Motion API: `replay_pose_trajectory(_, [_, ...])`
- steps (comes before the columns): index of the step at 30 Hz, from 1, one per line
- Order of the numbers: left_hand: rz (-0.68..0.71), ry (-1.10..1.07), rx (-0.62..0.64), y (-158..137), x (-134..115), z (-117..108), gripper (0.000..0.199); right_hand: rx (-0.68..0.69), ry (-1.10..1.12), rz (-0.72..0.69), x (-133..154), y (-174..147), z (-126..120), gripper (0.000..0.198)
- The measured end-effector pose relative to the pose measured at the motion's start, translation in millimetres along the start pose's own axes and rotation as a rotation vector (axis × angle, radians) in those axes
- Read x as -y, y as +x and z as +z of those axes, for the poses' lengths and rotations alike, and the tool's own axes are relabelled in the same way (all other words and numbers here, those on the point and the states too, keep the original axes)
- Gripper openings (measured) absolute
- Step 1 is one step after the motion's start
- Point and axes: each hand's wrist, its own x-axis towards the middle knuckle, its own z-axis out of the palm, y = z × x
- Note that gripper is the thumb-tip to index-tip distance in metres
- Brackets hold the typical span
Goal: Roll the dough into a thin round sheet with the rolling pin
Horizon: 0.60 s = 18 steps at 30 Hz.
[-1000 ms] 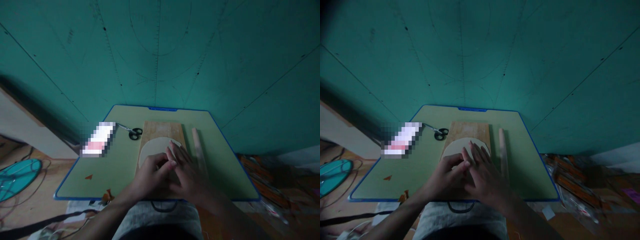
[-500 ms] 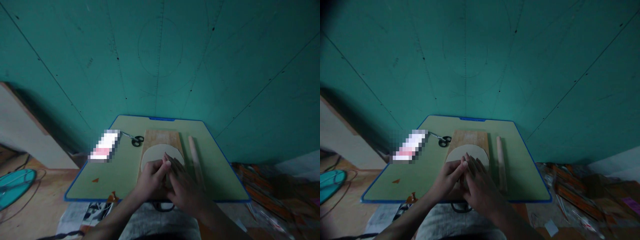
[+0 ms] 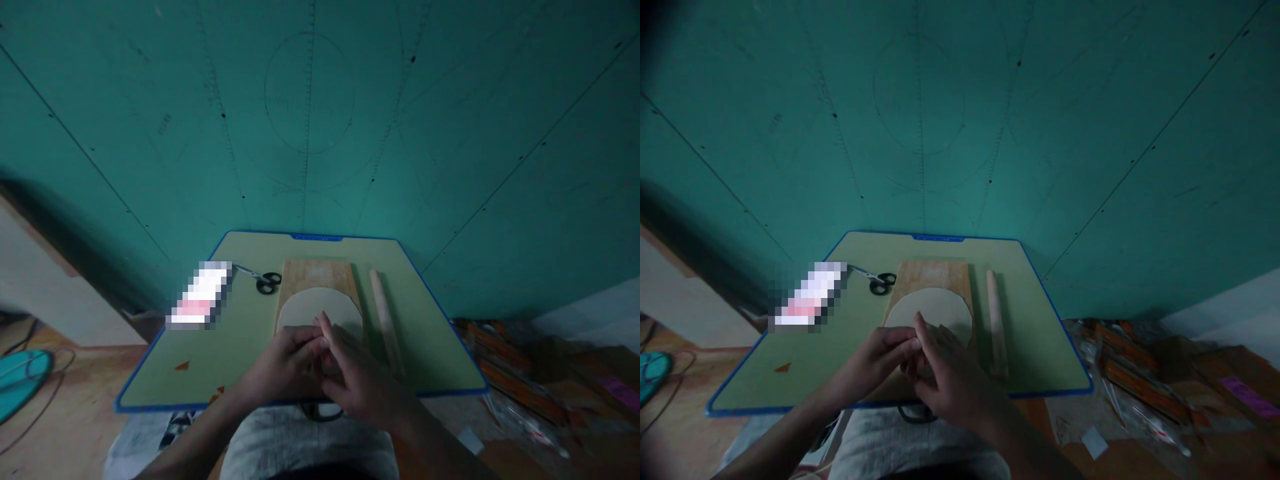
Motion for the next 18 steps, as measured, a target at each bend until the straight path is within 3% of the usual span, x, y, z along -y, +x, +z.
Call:
replay_pose_trajectory(4, [-0.014,-0.121,-0.122,2.7,3.5,6.0,0.047,-0.050,0.012,-0.008,5.1,6.1,-0.9,0.102])
replay_pose_trajectory(8, [-0.065,-0.177,-0.219,4.6,8.1,12.6,0.055,0.007,0.082,0.031,9.6,9.5,2.7,0.102])
replay_pose_trajectory(15, [-0.052,-0.058,-0.354,8.4,12.2,22.7,0.059,0.051,0.070,0.082,14.2,7.6,4.1,0.091])
replay_pose_trajectory(18, [-0.034,-0.030,-0.331,5.8,15.3,25.4,0.061,0.063,0.166,0.090,15.1,3.1,-0.3,0.087])
